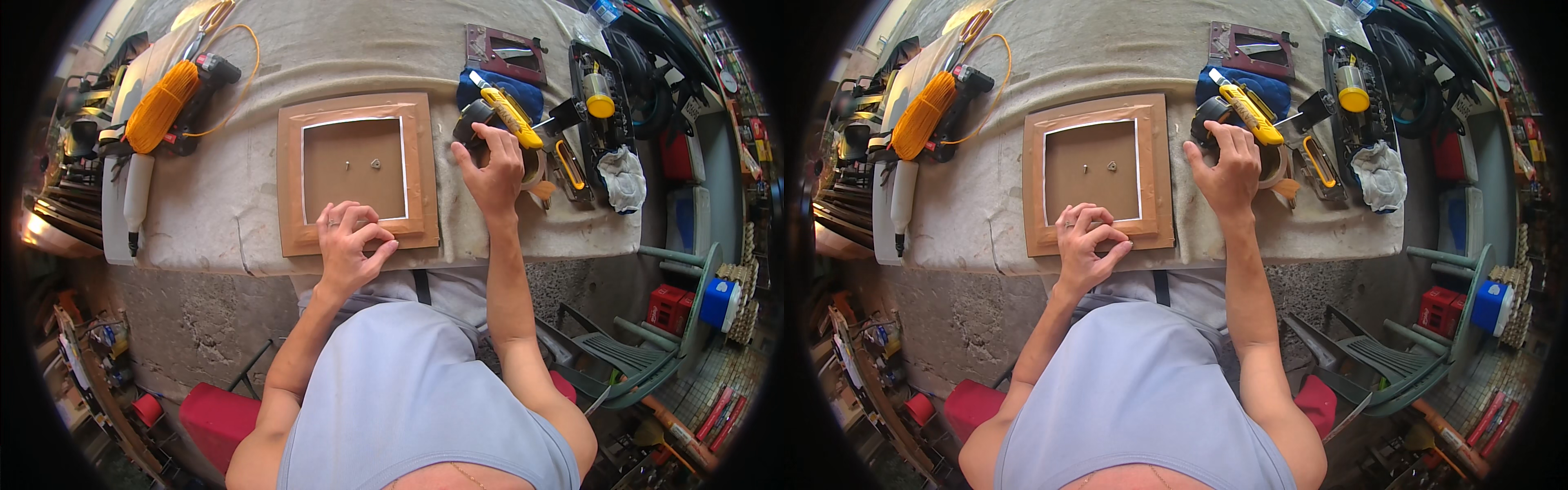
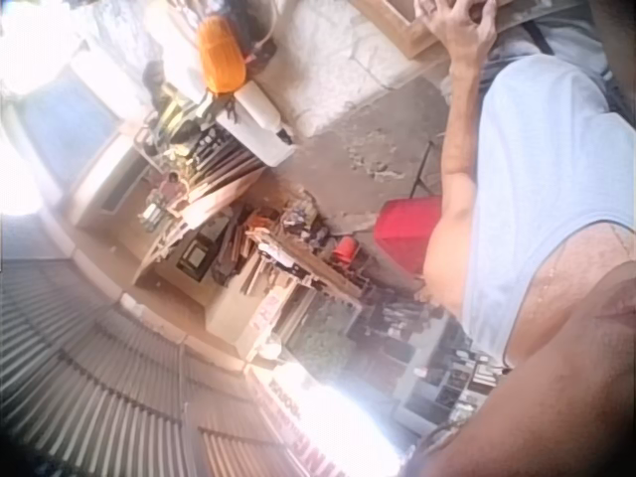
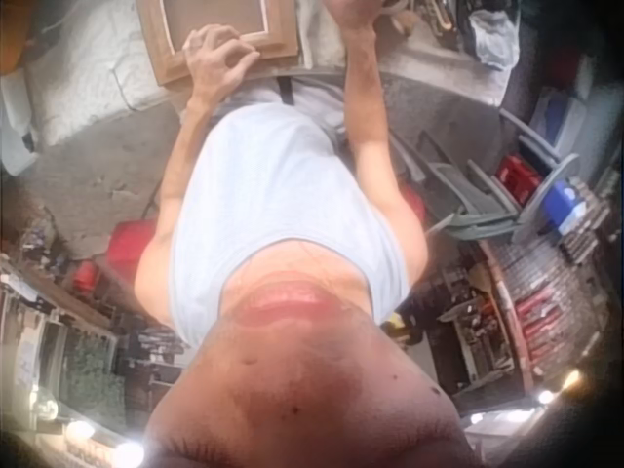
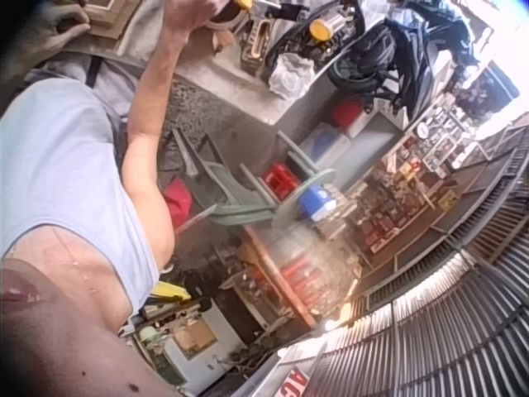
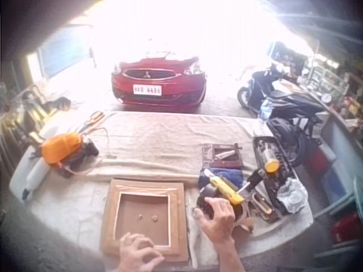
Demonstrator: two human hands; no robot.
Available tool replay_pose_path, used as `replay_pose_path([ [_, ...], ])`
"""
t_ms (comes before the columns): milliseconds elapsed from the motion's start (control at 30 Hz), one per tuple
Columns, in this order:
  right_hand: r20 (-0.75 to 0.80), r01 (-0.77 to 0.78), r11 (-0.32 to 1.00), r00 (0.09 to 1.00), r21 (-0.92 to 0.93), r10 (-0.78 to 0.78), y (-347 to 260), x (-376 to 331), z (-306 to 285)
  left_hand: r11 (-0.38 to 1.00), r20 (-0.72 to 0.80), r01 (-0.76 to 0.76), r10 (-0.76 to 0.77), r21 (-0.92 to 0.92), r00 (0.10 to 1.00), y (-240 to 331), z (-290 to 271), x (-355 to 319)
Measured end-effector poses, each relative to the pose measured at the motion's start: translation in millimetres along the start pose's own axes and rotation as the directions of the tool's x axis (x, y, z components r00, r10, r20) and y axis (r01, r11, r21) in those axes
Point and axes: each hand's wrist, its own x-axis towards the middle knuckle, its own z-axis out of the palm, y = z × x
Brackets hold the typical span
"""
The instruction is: The person assembles a wooden picture frame by attaching metal hanging hardware to the back. They use a cordless drill to drive screws into the frame and then thread a yellow cord through the installed hardware.
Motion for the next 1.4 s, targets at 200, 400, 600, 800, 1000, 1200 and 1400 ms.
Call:
replay_pose_path([
  [200,-0.003,-0.004,1.000,1.000,-0.004,0.004,-1,0,0,1.000,0.000,-0.002,0.002,0.008,1.000,-1,1,-1],
  [400,-0.008,-0.001,1.000,1.000,0.003,0.001,-3,0,-1,1.000,0.000,-0.001,0.001,0.012,1.000,0,0,0],
  [600,-0.021,0.009,1.000,1.000,0.000,-0.009,-4,0,-1,1.000,-0.003,-0.001,0.001,0.020,1.000,1,0,0],
  [800,-0.024,0.017,1.000,1.000,0.003,-0.017,-2,-1,-2,1.000,0.007,-0.004,0.004,0.025,1.000,1,1,0],
  [1000,-0.033,0.025,1.000,0.999,0.003,-0.025,-2,-1,-3,0.999,0.012,0.002,-0.003,0.039,1.000,3,1,0],
  [1200,-0.026,-0.004,0.999,1.000,0.032,0.005,-2,-2,-3,1.000,0.027,-0.008,0.008,0.001,1.000,3,3,3],
  [1400,-0.024,-0.050,0.993,0.998,0.106,0.053,-3,2,-4,1.000,0.060,-0.027,0.026,0.005,0.998,8,12,7],
])
